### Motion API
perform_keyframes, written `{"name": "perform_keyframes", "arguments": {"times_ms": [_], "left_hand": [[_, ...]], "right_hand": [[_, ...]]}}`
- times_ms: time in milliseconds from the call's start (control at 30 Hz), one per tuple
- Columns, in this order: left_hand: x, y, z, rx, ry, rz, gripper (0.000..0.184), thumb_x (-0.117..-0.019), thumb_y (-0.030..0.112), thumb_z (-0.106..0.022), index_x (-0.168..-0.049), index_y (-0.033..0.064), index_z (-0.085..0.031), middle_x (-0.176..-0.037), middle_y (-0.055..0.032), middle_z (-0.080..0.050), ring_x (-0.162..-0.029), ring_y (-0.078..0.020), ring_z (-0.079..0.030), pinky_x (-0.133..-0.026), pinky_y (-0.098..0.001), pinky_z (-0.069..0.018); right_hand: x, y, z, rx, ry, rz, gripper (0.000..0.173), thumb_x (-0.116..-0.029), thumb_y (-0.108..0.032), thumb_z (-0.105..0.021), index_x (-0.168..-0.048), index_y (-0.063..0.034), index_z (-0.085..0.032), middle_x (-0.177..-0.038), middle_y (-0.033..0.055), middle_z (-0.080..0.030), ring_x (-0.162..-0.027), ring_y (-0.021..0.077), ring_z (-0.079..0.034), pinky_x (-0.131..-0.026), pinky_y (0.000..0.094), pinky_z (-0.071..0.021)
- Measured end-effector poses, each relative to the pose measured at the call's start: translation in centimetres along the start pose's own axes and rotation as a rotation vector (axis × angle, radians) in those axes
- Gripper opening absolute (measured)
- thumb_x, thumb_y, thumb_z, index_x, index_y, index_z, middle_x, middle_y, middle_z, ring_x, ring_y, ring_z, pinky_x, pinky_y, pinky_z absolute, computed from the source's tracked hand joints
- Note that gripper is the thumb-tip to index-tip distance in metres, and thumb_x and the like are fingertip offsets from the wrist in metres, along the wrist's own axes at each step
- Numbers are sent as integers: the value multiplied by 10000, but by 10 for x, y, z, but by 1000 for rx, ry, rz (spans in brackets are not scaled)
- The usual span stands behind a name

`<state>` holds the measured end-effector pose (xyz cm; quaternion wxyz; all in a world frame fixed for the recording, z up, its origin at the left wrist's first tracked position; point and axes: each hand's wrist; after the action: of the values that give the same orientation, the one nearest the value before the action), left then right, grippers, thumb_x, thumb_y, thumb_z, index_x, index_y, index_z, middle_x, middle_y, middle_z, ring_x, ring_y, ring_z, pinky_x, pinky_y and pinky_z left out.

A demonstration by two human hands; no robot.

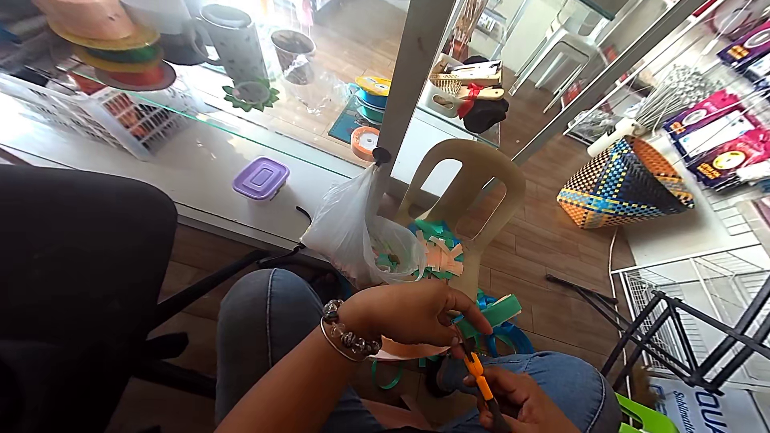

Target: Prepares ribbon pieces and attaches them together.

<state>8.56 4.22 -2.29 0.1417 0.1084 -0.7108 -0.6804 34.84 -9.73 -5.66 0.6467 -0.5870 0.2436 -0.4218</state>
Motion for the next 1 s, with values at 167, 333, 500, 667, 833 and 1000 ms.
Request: {"name": "perform_keyframes", "arguments": {"times_ms": [167, 333, 500, 667, 833, 1000], "left_hand": [[-1, -2, 1, 18, -5, 12, 348, -945, -87, -614, -1270, 34, -647, -1114, -57, -721, -834, -58, -708, -766, -222, -595], [1, 0, 5, -56, 50, 48, 361, -954, -44, -632, -1297, 68, -645, -1074, -42, -735, -730, -12, -667, -671, -182, -555], [5, 1, 15, -80, 189, 82, 360, -967, -10, -627, -1311, 95, -631, -1018, -25, -746, -680, -3, -656, -640, -169, -541], [-1, -2, 16, -63, 252, 112, 350, -979, 0, -612, -1313, 104, -621, -954, -11, -756, -654, -7, -655, -624, -170, -532], [-1, -2, 14, -95, 284, 168, 357, -989, 5, -595, -1330, 108, -613, -963, -20, -753, -636, -7, -639, -609, -179, -525], [-7, -3, 12, -244, 346, 285, 354, -1015, 30, -567, -1350, 137, -601, -1039, -52, -728, -675, -52, -632, -662, -241, -535]], "right_hand": [[-2, 1, 1, 32, 15, -15, 374, -963, -204, -708, -1237, 38, -628, -862, 10, -704, -731, -16, -626, -663, 169, -531], [-11, 3, 21, 252, 22, -65, 315, -940, -165, -710, -1210, -8, -671, -857, 22, -725, -707, 20, -652, -650, 200, -552], [-89, 28, 75, 866, -191, -593, 393, -998, -106, -605, -1381, -18, -594, -1276, 231, -652, -1208, 386, -618, -1065, 561, -452], [-152, 91, 78, 1056, -88, -802, 388, -983, -73, -607, -1361, 15, -597, -1383, 263, -577, -1304, 434, -548, -1066, 594, -449], [-163, 116, 78, 992, -19, -863, 502, -981, -117, -635, -1451, -13, -494, -1336, 278, -600, -1262, 454, -579, -1021, 618, -477], [-153, 40, 94, 380, 431, -487, 372, -1108, -248, -437, -1249, 34, -635, -1106, 167, -698, -905, 253, -699, -801, 414, -577]]}}
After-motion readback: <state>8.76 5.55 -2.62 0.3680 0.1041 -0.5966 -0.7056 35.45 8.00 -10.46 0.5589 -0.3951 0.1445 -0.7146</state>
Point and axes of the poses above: each hand's wrist, its own x-axis away from the middle knuckle, its own z-axis out of the back of the hand, y = z × x
